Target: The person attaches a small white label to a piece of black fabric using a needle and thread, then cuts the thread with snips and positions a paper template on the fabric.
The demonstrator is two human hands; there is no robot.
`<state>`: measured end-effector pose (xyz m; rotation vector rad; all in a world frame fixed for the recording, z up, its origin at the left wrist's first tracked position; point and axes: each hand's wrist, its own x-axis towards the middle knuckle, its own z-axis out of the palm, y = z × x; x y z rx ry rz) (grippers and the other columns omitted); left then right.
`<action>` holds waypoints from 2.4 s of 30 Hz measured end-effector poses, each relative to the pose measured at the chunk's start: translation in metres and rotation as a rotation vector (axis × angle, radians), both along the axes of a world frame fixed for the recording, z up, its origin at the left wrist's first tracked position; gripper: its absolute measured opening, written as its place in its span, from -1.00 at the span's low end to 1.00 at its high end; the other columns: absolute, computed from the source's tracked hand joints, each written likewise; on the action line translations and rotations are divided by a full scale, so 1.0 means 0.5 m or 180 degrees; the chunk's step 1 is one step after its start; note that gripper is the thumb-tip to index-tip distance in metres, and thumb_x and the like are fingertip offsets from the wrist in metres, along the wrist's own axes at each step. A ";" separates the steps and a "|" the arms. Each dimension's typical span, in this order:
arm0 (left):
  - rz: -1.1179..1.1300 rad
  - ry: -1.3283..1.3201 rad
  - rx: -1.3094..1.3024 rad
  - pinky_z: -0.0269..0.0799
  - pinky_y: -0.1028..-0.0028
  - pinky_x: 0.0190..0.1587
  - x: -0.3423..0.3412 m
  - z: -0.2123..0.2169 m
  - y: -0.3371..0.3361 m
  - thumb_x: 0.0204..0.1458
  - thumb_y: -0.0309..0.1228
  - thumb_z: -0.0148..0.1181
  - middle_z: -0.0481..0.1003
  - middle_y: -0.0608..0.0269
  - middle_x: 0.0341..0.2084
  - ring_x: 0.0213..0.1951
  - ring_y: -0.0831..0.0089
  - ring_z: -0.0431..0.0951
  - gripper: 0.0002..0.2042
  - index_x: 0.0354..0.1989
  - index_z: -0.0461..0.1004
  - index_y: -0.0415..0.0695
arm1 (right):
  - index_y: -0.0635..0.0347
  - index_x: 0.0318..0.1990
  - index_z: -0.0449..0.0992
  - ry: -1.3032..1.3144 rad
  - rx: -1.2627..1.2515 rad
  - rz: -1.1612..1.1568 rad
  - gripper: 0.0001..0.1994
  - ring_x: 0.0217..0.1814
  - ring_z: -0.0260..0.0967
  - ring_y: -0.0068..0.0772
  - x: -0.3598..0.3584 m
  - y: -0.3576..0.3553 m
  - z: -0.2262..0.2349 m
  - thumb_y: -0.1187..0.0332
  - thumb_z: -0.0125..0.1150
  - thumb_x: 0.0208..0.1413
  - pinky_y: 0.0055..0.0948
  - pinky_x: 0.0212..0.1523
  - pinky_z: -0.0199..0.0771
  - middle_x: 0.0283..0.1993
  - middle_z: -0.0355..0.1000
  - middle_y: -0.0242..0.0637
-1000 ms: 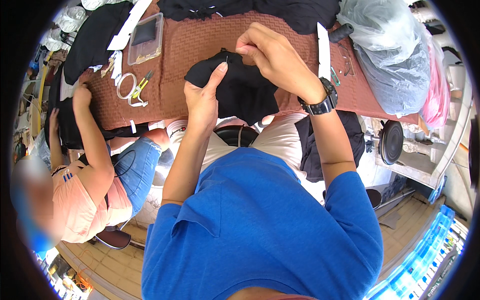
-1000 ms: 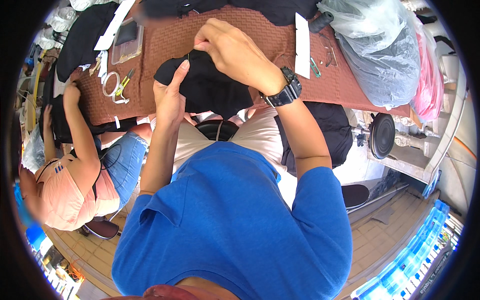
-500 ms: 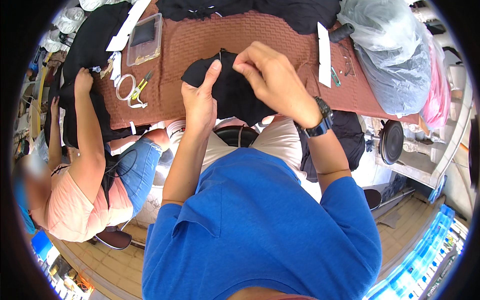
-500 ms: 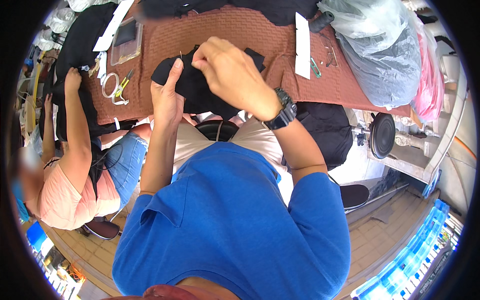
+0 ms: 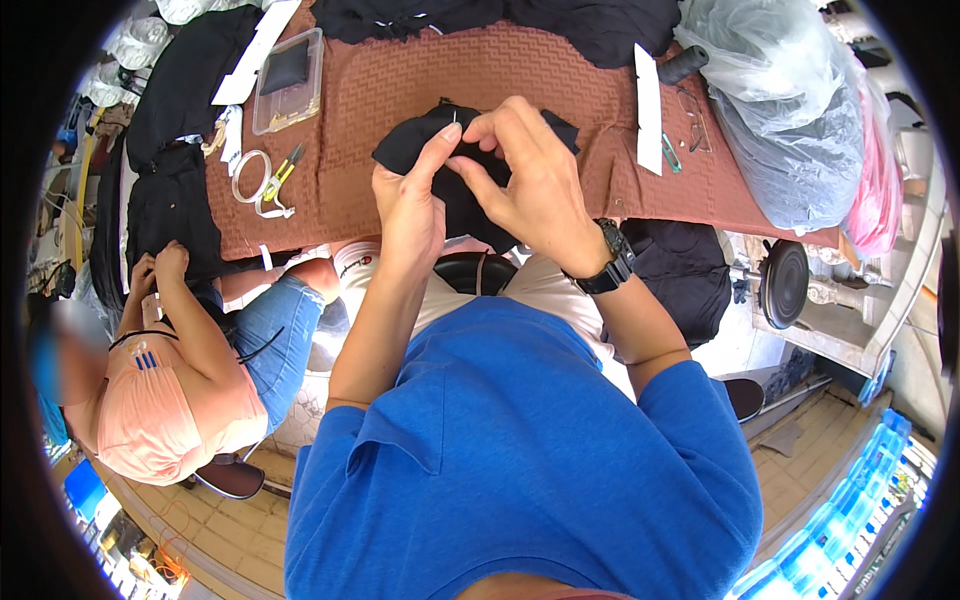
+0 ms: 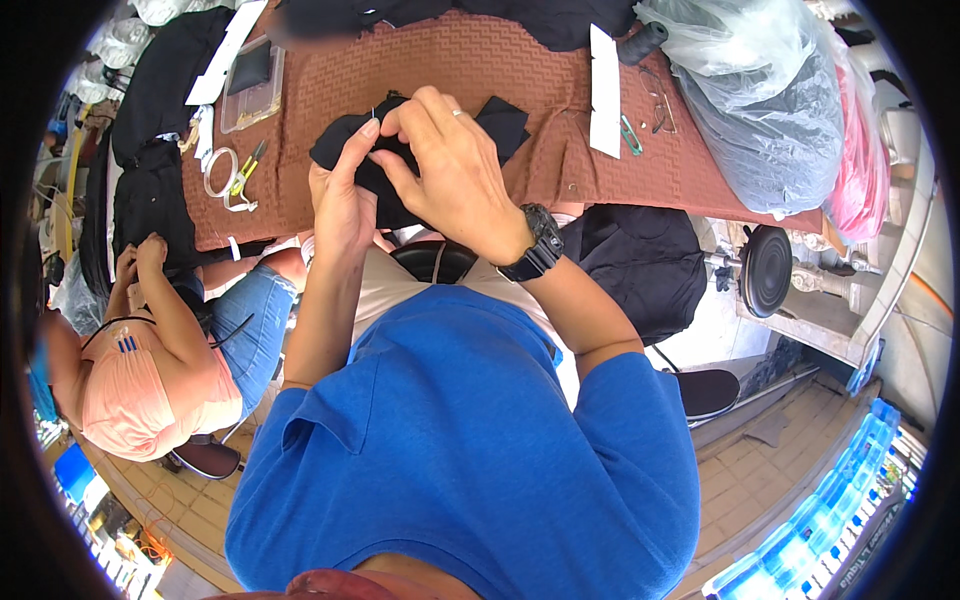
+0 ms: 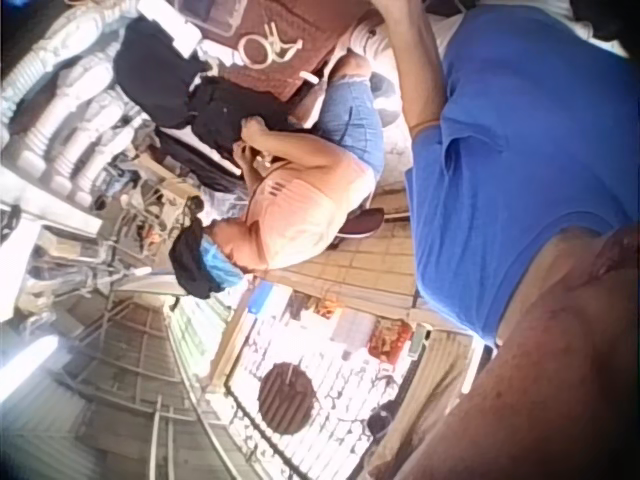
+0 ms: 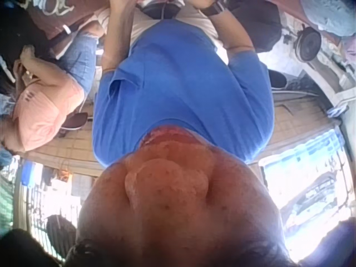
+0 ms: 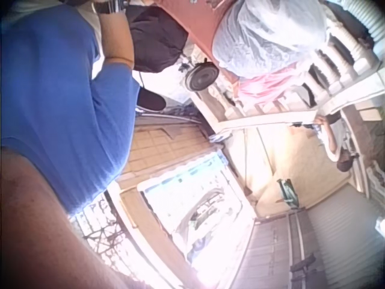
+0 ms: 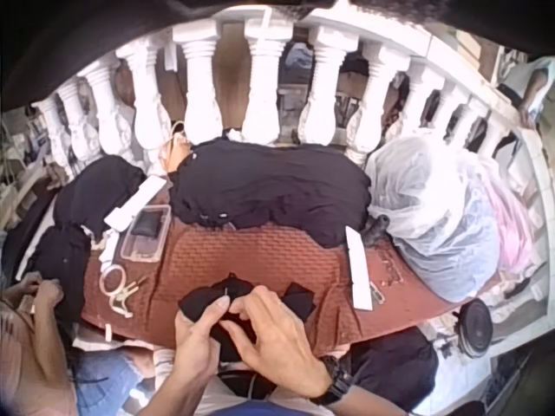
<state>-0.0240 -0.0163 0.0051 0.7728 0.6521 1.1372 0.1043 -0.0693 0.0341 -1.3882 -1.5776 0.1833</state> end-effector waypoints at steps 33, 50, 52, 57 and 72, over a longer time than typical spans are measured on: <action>-0.0353 0.0783 0.0453 0.46 0.48 0.03 -0.022 -0.014 -0.008 0.01 -0.65 0.34 0.63 0.17 -0.15 -0.11 0.46 0.59 -0.92 -0.31 0.64 -0.31 | 0.15 -0.16 0.45 0.3039 0.0478 0.0696 -0.82 -0.48 0.30 -0.60 0.343 0.129 0.056 0.23 0.12 0.41 -0.58 -0.45 0.29 -0.39 0.42 -0.40; -0.0414 0.0165 -0.0382 0.51 0.43 0.05 -0.018 -0.006 -0.005 0.27 -0.44 0.23 0.62 0.18 -0.12 -0.07 0.43 0.61 -0.80 -0.03 0.57 -0.28 | 0.27 -0.16 0.57 0.1704 -0.0336 0.0439 -0.92 -0.34 0.48 -0.56 0.102 0.031 0.053 0.51 0.25 0.23 -0.55 -0.30 0.47 -0.29 0.48 -0.40; -0.0382 0.0077 -0.0528 0.52 0.43 0.05 -0.014 0.007 -0.008 0.30 -0.41 0.19 0.62 0.17 -0.11 -0.06 0.43 0.62 -0.79 -0.01 0.56 -0.28 | 0.28 -0.20 0.59 0.0924 -0.0025 0.0458 -0.90 -0.36 0.46 -0.50 0.088 0.018 0.056 0.58 0.29 0.13 -0.50 -0.32 0.46 -0.33 0.44 -0.35; -0.0466 -0.0024 -0.0530 0.54 0.44 0.05 -0.017 0.021 -0.015 0.33 -0.37 0.13 0.60 0.14 -0.07 -0.03 0.44 0.62 -0.74 0.05 0.52 -0.29 | 0.29 -0.20 0.62 0.0110 0.0106 0.0414 -0.85 -0.40 0.39 -0.32 0.049 0.001 0.044 0.61 0.33 0.05 -0.40 -0.38 0.39 -0.37 0.34 -0.24; -0.0400 -0.0002 -0.0346 0.50 0.49 0.06 -0.015 0.010 -0.023 0.32 -0.39 0.14 0.60 0.18 -0.05 -0.02 0.48 0.60 -0.75 0.06 0.53 -0.28 | 0.26 -0.15 0.66 -0.0013 0.0052 0.0429 -0.82 -0.38 0.39 -0.40 0.054 0.013 0.009 0.60 0.33 0.07 -0.46 -0.37 0.42 -0.36 0.36 -0.28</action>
